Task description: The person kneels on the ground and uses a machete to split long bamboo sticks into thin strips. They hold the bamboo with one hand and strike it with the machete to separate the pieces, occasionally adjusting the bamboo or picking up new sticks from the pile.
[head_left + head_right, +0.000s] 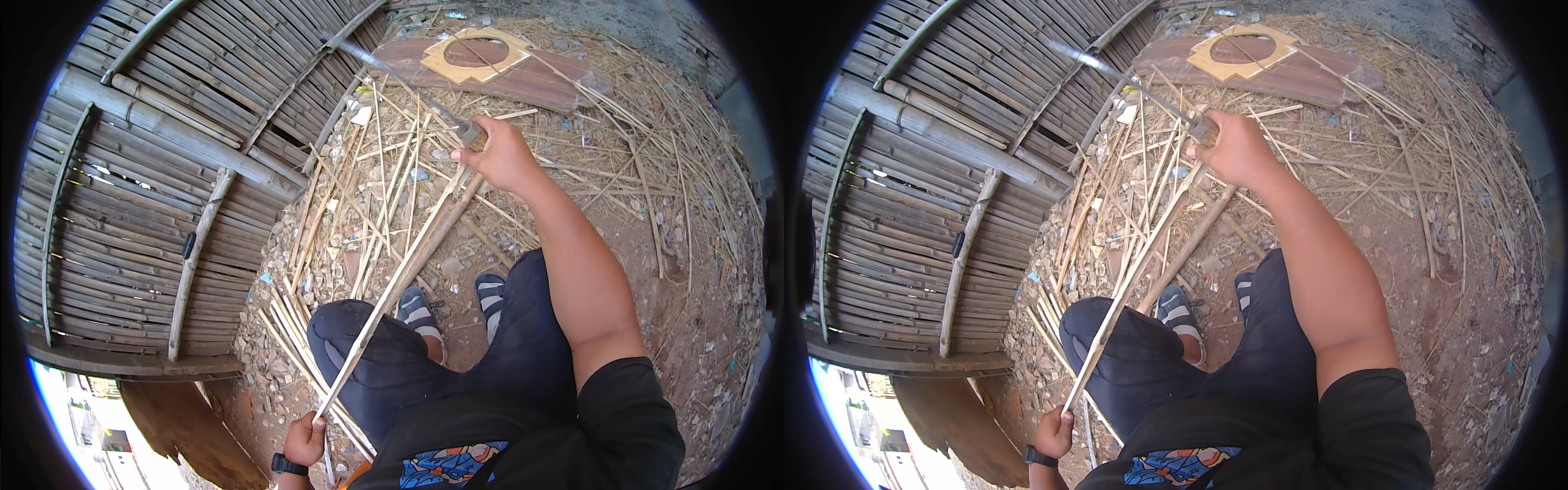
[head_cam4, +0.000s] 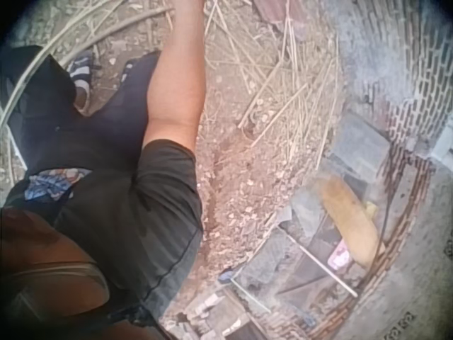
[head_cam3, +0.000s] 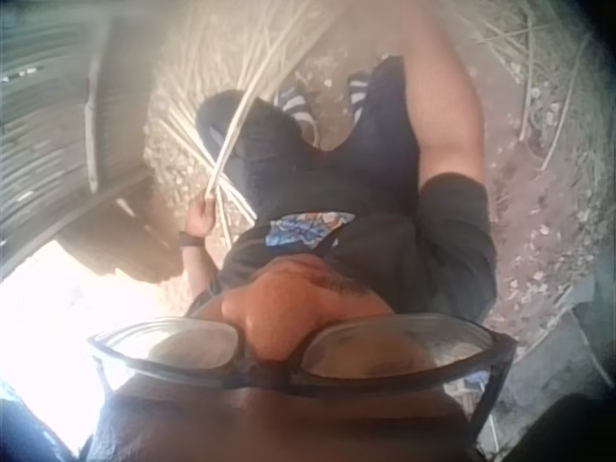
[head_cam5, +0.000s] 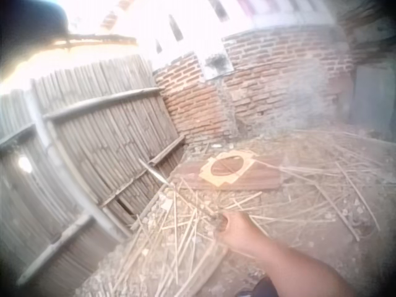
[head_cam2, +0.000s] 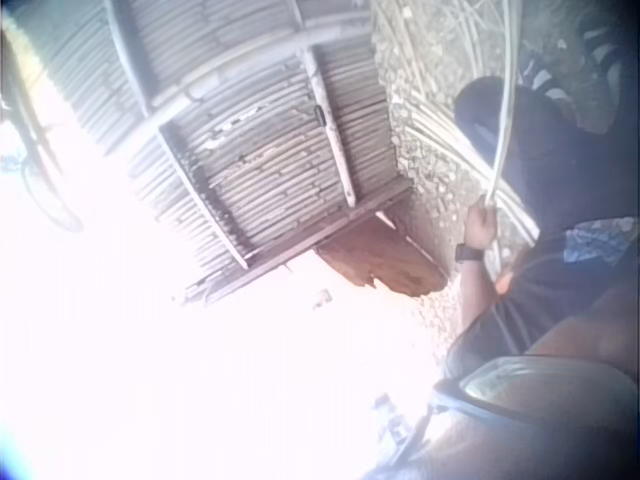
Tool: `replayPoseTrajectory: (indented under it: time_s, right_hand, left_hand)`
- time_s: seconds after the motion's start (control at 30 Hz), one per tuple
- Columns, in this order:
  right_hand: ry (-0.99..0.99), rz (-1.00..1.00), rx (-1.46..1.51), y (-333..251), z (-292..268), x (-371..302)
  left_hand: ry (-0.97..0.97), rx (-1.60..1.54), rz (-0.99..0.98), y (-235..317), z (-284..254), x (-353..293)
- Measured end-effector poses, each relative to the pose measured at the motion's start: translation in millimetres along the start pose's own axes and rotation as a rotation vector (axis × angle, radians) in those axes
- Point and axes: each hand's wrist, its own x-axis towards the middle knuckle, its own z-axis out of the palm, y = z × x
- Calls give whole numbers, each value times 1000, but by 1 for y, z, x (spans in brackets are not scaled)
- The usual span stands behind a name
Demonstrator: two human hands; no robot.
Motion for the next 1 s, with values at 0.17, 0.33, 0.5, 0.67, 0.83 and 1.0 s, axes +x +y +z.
replayPoseTrajectory:
  time_s: [0.17,0.33,0.5,0.67,0.83,1.0]
  right_hand:
    - [57,267,540,17,-6,10]
    - [299,-11,-218,44,-11,12]
    - [-156,-86,-276,-2,-6,-4]
    - [-154,-392,-348,-2,11,-12]
    - [-98,-271,-342,4,12,-5]
    - [-134,-419,-357,9,22,-10]
  left_hand:
    - [36,41,61,2,9,9]
    - [134,82,80,6,11,22]
    - [518,237,101,16,7,28]
    - [586,344,65,3,3,23]
    - [569,279,135,-3,5,23]
    - [367,123,104,3,3,25]
